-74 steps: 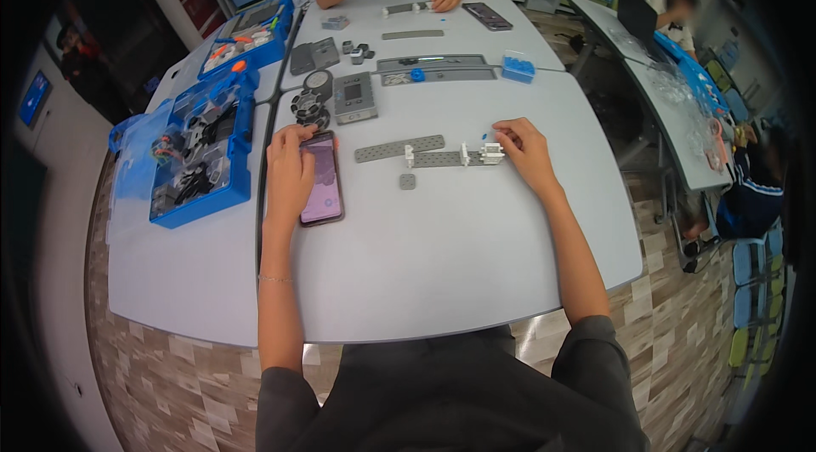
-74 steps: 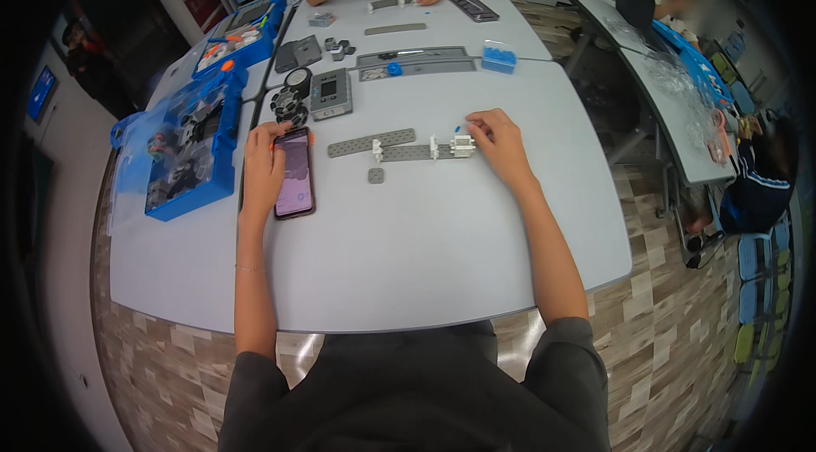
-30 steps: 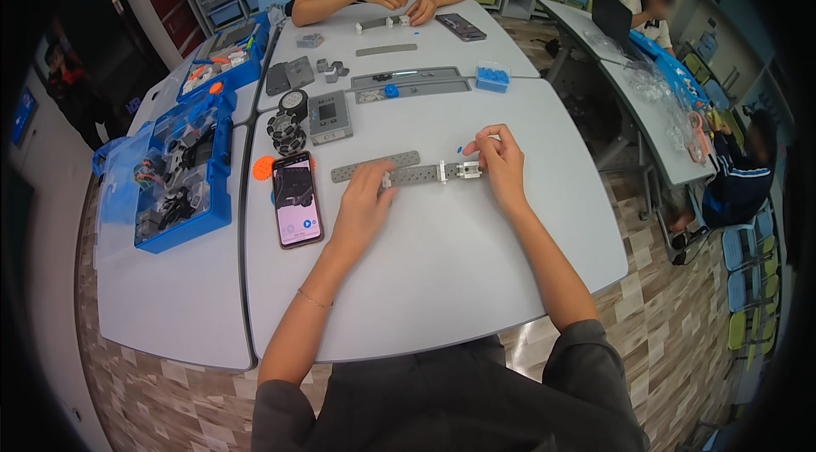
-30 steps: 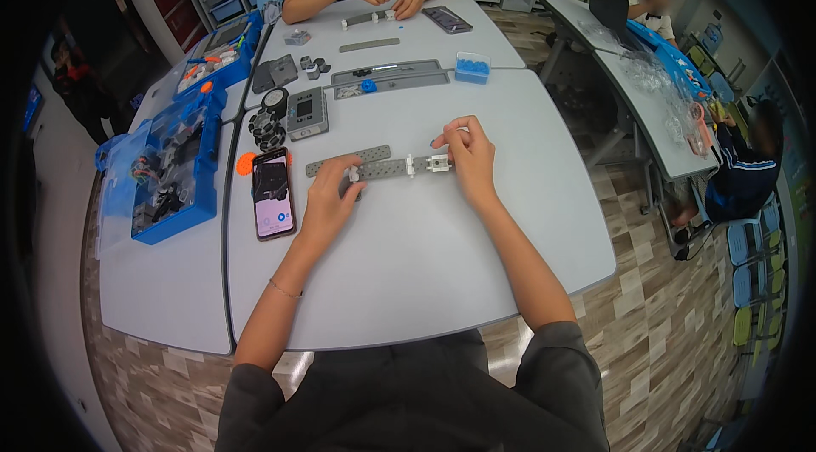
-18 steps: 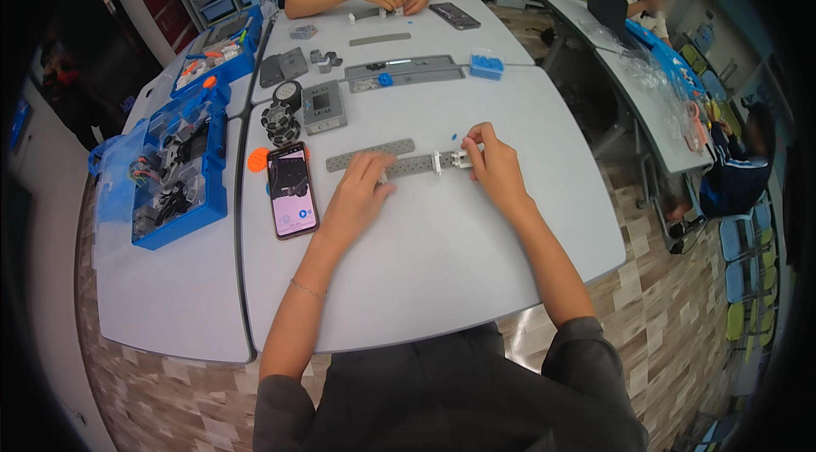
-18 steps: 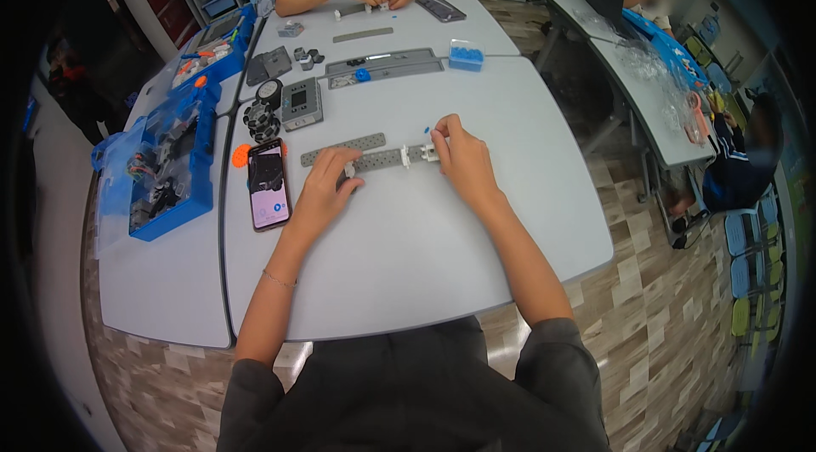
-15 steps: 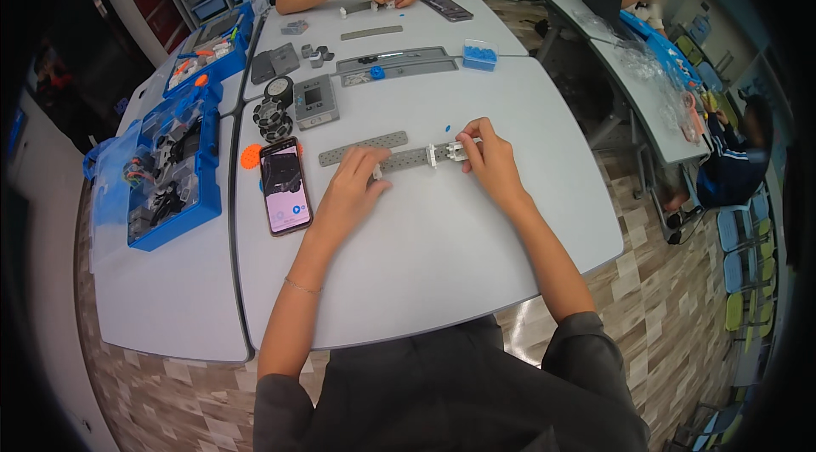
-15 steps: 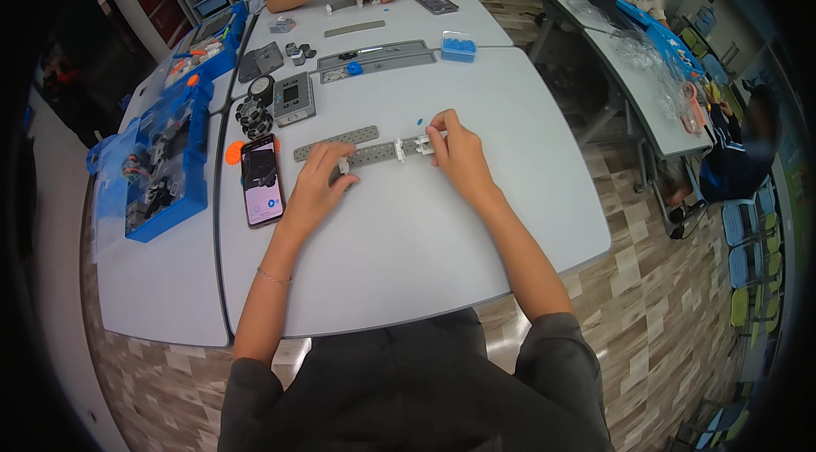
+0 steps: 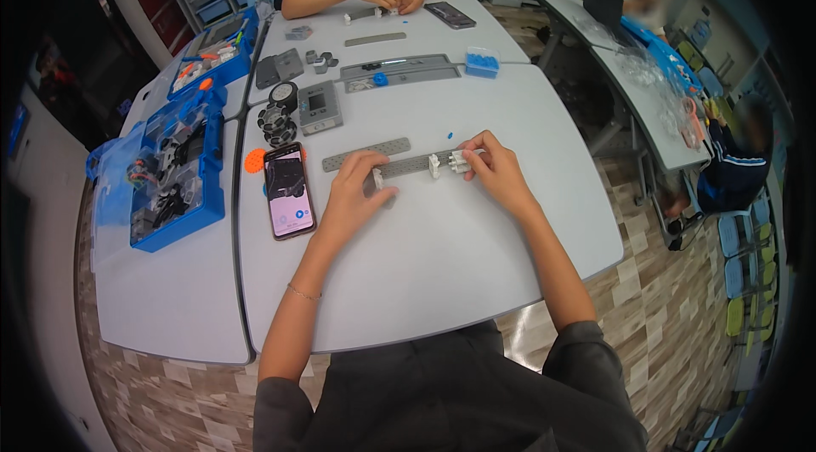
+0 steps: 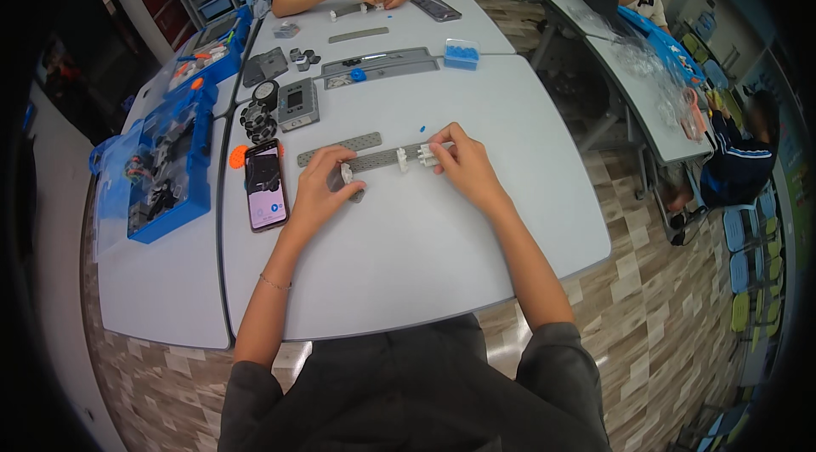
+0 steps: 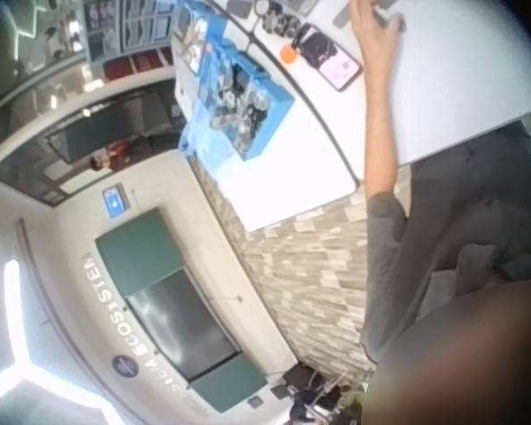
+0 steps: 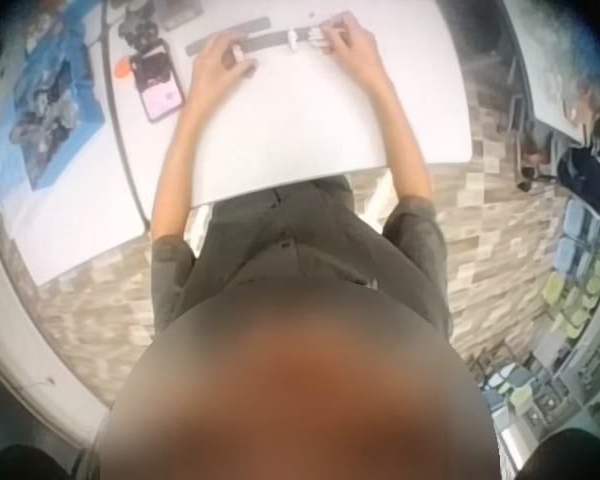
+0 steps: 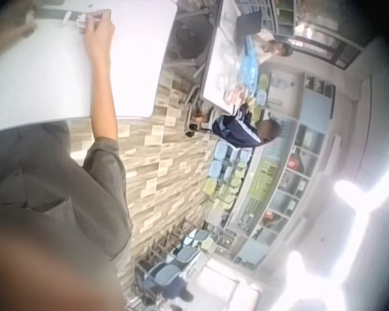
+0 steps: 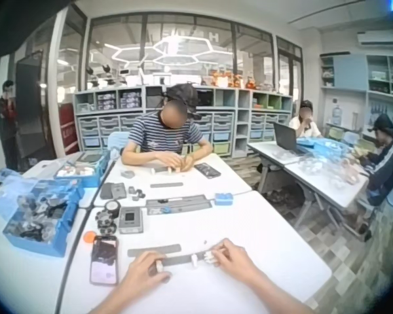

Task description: The person assembles small mechanical parts on a table, connecting a long gray beam with white connectors and other components. They handle the parts by hand, aligning and snapping pieces together while occasionally referencing a smartphone on the table.

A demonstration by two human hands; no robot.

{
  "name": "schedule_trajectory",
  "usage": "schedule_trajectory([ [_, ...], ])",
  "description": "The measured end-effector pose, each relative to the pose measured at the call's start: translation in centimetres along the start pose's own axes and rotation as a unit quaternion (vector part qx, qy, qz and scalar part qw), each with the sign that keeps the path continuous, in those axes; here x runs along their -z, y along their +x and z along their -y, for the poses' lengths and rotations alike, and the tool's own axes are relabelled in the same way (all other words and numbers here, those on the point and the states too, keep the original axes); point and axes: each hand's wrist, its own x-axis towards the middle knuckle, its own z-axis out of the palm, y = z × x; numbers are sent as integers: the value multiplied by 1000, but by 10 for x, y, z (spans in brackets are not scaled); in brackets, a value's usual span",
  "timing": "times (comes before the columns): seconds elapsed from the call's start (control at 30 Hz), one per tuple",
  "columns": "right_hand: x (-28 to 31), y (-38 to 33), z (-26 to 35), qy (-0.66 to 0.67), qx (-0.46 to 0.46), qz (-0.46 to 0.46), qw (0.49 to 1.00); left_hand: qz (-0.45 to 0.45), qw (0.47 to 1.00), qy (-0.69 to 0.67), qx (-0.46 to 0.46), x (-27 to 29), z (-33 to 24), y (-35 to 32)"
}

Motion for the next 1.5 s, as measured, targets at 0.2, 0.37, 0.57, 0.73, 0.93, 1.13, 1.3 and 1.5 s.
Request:
schedule_trajectory([
  [0.2,10,0,11,-33,-19,40,998,31,998,-10,58,1,-5,0],
  [0.37,19,-3,15,-83,-47,50,994,25,997,29,74,-1,-18,-6],
  [0.57,37,-6,14,-114,-32,94,989,28,990,83,113,9,-20,-11],
  [0.73,41,-27,16,-133,-4,61,989,-3,985,163,50,22,-28,-7],
  [0.93,33,-67,21,-137,38,10,990,33,999,26,-12,-5,-60,-17],
  [1.13,32,-71,29,-131,26,35,990,6,988,113,-107,-11,-64,-20],
  [1.3,31,-46,30,-112,62,105,986,-55,981,154,-104,-7,-59,-20],
  [1.5,20,-3,18,-61,40,128,989,-14,997,67,-44,-11,-40,-17],
])
